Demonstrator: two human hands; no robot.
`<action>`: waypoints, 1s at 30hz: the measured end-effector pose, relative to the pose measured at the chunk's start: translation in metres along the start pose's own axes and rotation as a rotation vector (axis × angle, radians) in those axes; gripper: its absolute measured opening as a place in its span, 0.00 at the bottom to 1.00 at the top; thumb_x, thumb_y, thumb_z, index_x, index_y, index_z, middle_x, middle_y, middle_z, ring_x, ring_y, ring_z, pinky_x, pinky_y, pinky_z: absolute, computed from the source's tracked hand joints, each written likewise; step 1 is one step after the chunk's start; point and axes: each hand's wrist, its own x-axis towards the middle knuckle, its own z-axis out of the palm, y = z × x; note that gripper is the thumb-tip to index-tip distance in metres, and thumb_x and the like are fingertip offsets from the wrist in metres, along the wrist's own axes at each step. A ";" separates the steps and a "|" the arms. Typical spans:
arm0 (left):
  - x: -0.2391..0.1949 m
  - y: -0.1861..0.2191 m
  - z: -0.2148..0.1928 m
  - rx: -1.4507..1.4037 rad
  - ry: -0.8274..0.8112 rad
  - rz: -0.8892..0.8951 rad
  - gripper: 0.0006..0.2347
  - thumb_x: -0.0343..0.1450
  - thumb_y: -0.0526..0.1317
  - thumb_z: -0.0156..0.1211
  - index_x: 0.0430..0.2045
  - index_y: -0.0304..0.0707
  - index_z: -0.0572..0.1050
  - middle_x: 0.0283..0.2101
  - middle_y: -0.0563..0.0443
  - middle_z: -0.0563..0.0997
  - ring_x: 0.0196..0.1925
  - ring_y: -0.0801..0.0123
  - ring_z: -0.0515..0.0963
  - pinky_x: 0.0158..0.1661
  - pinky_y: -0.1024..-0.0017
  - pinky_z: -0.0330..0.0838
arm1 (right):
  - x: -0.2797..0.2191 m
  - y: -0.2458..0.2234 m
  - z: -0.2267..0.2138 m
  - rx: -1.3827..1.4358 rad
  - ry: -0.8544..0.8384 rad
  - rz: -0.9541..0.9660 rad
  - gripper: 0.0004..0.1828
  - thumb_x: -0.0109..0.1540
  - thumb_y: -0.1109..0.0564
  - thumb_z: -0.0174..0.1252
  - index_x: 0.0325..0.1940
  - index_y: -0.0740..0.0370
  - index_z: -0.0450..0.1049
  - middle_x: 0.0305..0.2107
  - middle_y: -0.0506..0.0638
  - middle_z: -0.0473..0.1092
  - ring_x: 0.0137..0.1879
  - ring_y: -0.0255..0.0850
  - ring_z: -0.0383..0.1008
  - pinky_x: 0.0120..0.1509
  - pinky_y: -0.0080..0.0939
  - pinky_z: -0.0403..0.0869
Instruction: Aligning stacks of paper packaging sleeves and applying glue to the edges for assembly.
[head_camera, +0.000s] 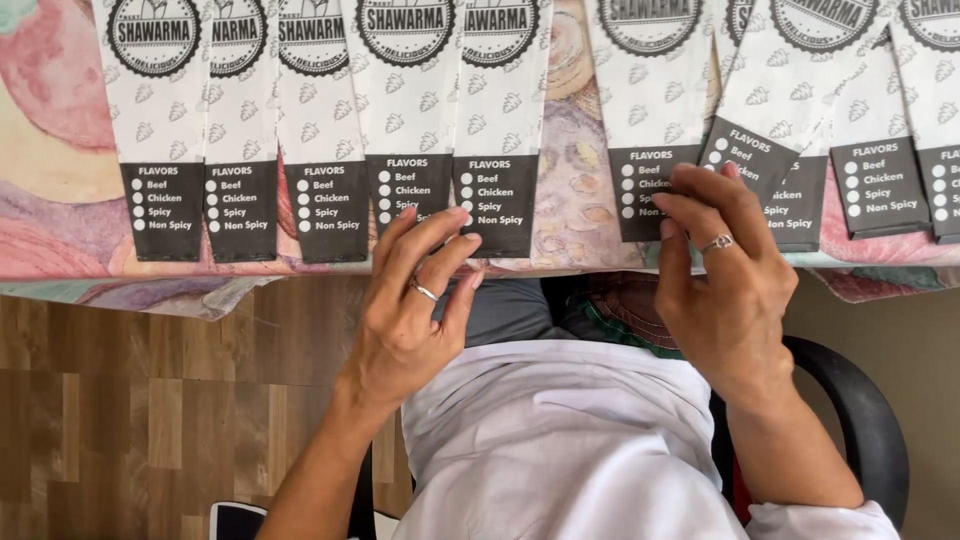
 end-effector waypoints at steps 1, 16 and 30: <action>0.000 -0.002 0.000 -0.022 -0.031 0.006 0.08 0.75 0.26 0.62 0.47 0.22 0.75 0.57 0.33 0.75 0.60 0.52 0.78 0.67 0.48 0.68 | 0.000 -0.004 0.005 -0.004 0.059 -0.053 0.11 0.69 0.79 0.54 0.52 0.76 0.76 0.55 0.68 0.72 0.61 0.61 0.77 0.79 0.60 0.70; -0.003 -0.009 0.007 -0.326 -0.050 -0.020 0.06 0.73 0.18 0.60 0.42 0.17 0.74 0.59 0.29 0.68 0.58 0.40 0.82 0.62 0.55 0.82 | 0.010 -0.020 0.039 0.340 -0.094 -0.307 0.06 0.68 0.73 0.51 0.45 0.80 0.73 0.51 0.74 0.71 0.57 0.59 0.76 0.74 0.64 0.72; 0.015 0.014 0.018 -0.207 0.085 -0.337 0.04 0.73 0.25 0.59 0.30 0.29 0.71 0.50 0.36 0.70 0.47 0.61 0.84 0.48 0.68 0.79 | 0.028 -0.039 0.041 0.393 -0.046 0.055 0.06 0.60 0.73 0.63 0.34 0.72 0.72 0.43 0.63 0.74 0.53 0.51 0.76 0.76 0.58 0.71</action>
